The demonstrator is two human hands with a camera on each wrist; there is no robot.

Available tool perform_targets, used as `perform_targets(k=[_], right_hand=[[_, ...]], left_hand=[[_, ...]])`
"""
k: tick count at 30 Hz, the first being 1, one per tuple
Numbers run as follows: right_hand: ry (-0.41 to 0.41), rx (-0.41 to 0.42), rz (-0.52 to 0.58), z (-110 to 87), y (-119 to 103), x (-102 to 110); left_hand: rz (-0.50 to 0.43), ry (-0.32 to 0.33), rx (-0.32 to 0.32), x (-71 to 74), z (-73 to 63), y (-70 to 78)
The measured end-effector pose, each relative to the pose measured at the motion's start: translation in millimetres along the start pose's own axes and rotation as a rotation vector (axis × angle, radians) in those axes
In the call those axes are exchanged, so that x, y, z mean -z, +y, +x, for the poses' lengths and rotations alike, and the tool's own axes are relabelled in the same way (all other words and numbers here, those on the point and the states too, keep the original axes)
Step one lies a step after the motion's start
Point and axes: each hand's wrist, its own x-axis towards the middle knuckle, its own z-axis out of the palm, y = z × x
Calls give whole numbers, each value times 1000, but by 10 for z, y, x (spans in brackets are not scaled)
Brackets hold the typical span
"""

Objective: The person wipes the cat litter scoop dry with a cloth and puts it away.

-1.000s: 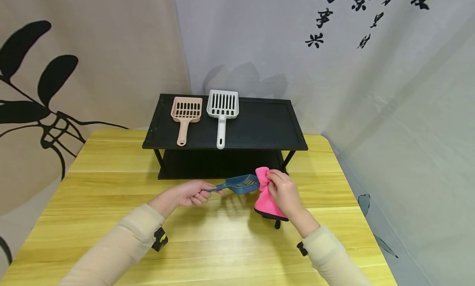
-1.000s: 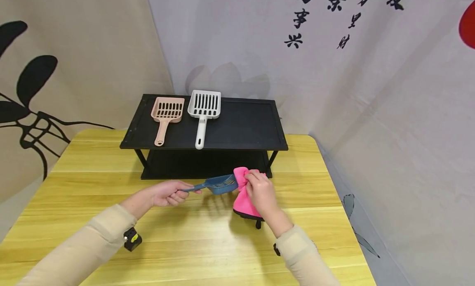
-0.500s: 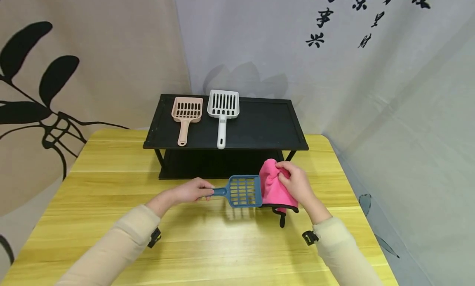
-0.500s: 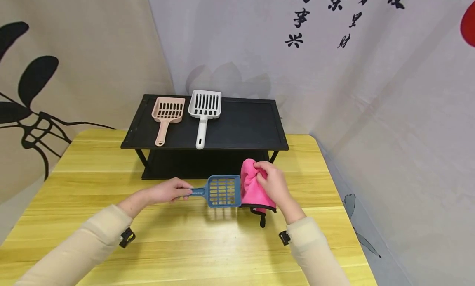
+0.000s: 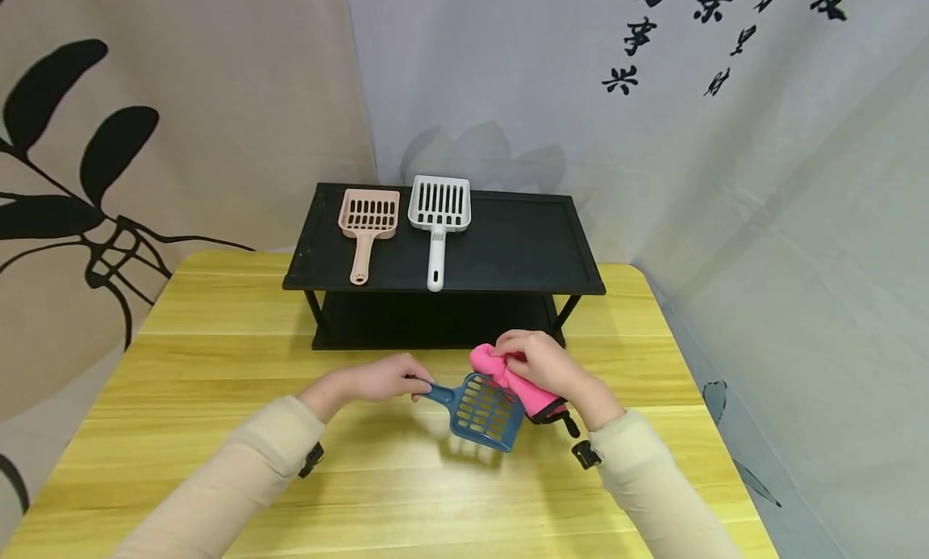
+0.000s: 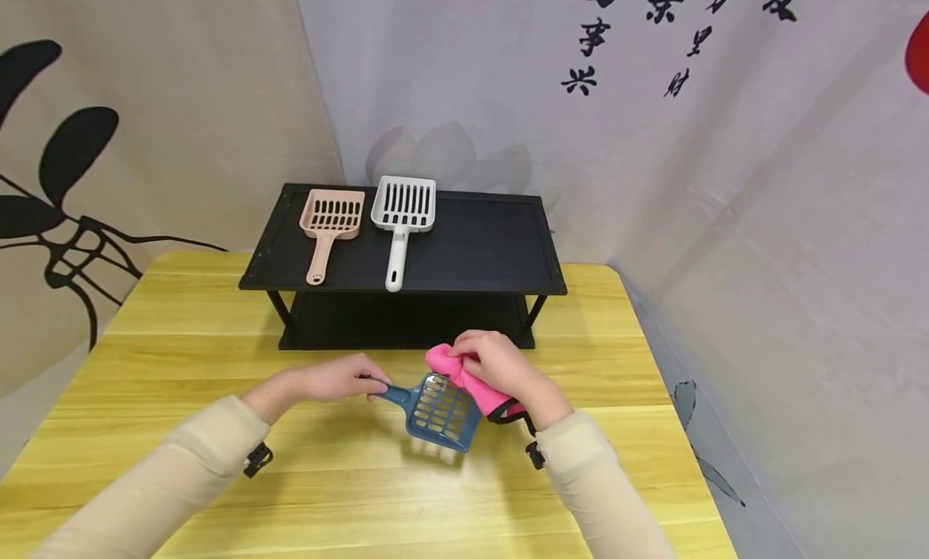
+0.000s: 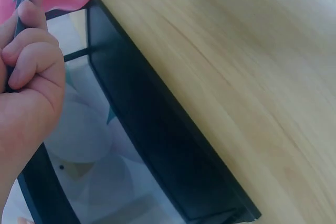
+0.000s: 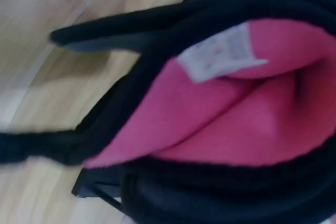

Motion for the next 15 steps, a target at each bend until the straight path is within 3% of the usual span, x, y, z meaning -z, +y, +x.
perform_targets(k=[10, 15], right_hand=[[-155, 52, 69, -45, 44, 60], [-148, -18, 215, -137, 169, 154]], left_hand=[[29, 44, -21, 17, -32, -40], [-25, 26, -22, 55, -66, -107]])
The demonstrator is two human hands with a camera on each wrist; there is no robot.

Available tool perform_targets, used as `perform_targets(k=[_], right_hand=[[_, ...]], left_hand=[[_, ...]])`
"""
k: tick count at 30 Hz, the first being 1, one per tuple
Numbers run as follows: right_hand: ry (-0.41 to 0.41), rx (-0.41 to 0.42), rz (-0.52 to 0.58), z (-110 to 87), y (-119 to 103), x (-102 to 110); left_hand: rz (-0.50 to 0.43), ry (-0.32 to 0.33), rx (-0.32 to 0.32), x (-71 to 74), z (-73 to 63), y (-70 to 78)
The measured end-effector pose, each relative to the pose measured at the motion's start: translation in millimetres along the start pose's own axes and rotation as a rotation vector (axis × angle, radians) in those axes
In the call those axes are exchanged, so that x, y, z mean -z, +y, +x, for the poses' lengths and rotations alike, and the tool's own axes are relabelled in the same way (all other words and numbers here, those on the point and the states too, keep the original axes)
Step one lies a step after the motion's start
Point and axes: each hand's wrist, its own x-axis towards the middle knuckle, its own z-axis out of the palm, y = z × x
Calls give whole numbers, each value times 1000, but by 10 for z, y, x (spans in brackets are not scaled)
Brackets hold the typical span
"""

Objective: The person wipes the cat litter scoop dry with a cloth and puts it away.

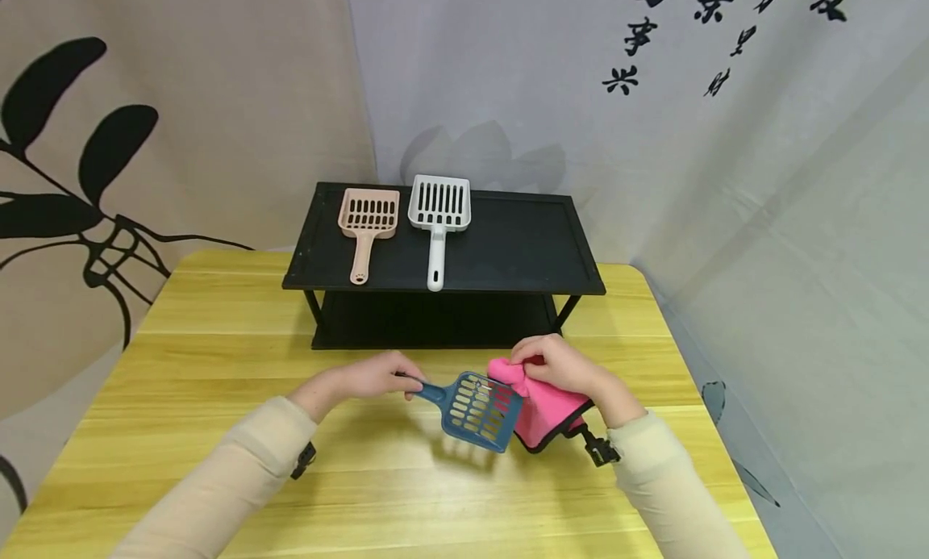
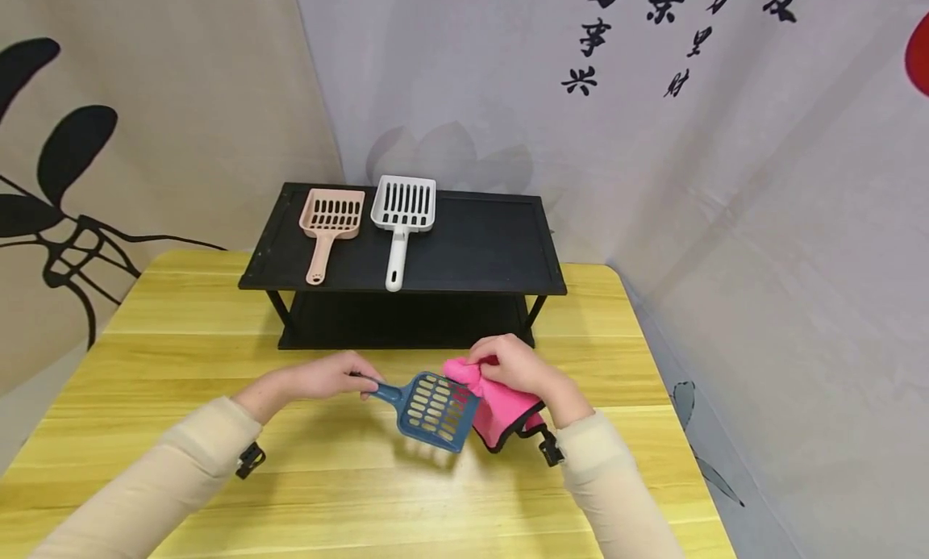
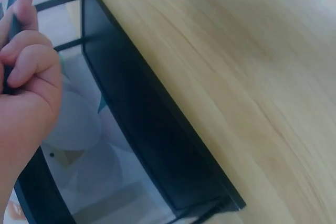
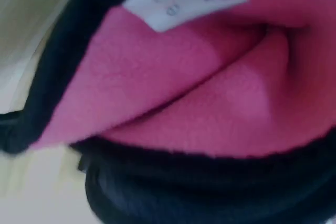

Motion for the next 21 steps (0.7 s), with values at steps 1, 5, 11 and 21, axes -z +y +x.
perform_targets(k=[1, 5, 11, 21], right_hand=[[18, -27, 55, -21, 37, 21], [99, -120, 280, -69, 206, 55], [136, -97, 480, 30, 232, -59], [29, -121, 761, 134, 72, -253]], left_hand=[[-10, -5, 2, 8, -12, -14], [-23, -27, -19, 30, -49, -16], [7, -44, -112, 24, 23, 114], [20, 6, -90, 11, 116, 173]])
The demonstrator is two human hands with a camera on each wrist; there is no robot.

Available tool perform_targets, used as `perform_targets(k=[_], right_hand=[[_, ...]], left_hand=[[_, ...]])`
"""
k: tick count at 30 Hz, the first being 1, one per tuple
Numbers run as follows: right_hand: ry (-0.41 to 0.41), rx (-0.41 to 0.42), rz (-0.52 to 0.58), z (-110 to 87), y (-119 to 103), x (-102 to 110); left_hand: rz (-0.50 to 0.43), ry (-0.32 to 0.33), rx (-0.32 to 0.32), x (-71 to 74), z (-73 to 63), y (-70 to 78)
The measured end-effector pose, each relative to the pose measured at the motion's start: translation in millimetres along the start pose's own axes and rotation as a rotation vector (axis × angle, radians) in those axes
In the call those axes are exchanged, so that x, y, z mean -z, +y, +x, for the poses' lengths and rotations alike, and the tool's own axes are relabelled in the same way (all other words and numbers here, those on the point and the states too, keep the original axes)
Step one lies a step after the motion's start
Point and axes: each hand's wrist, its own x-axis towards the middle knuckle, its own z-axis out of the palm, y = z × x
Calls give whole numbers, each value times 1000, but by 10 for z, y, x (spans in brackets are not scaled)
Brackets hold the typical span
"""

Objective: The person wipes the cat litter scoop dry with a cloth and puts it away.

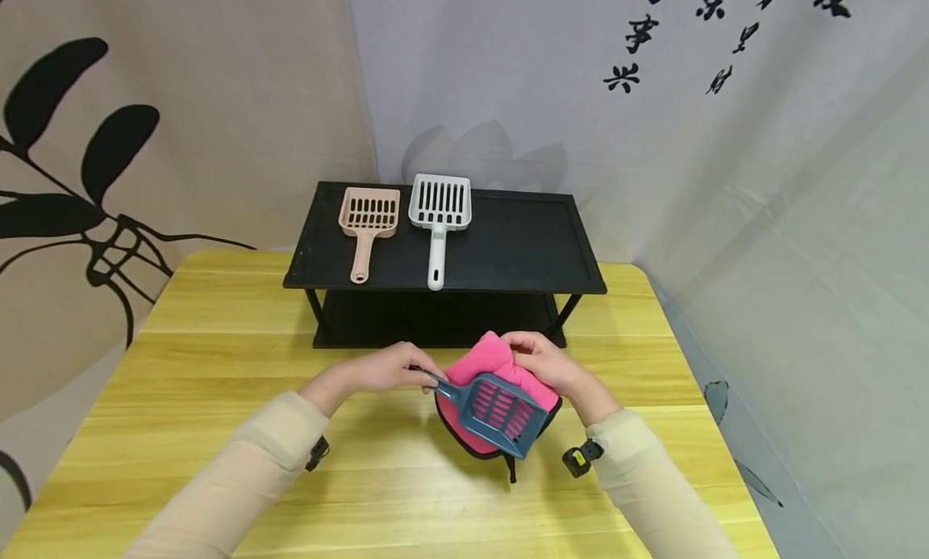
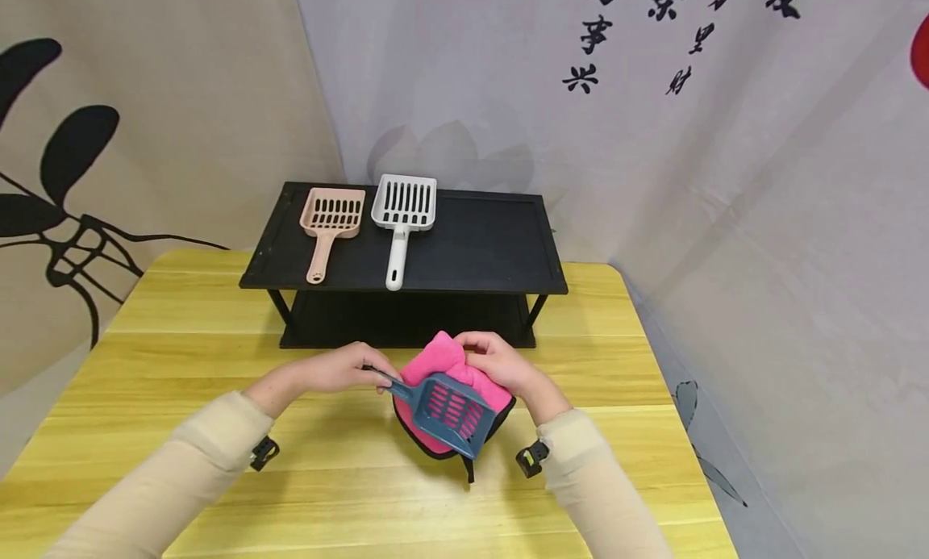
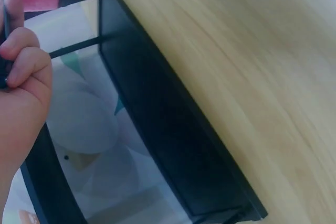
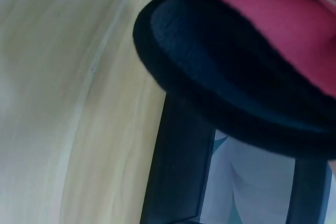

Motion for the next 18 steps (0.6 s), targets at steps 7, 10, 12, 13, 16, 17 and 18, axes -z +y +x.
perform_targets(k=[7, 10, 12, 13, 16, 17, 18], right_hand=[[0, 50, 29, -38, -5, 34], [5, 74, 30, -70, -8, 67], [11, 88, 31, -94, -10, 92], [14, 90, 36, -107, -9, 107], [23, 97, 51, -147, -9, 153], [24, 98, 57, -160, -4, 170], [24, 97, 61, -174, -3, 186]], left_hand=[[-2, 36, 10, -3, -36, -59], [7, 56, 24, 2, -48, -92], [5, 66, 29, 9, -58, -125], [7, 72, 29, 14, -66, -142], [2, 97, 46, 34, -98, -185], [3, 103, 51, 42, -109, -197], [5, 110, 57, 49, -119, -205]])
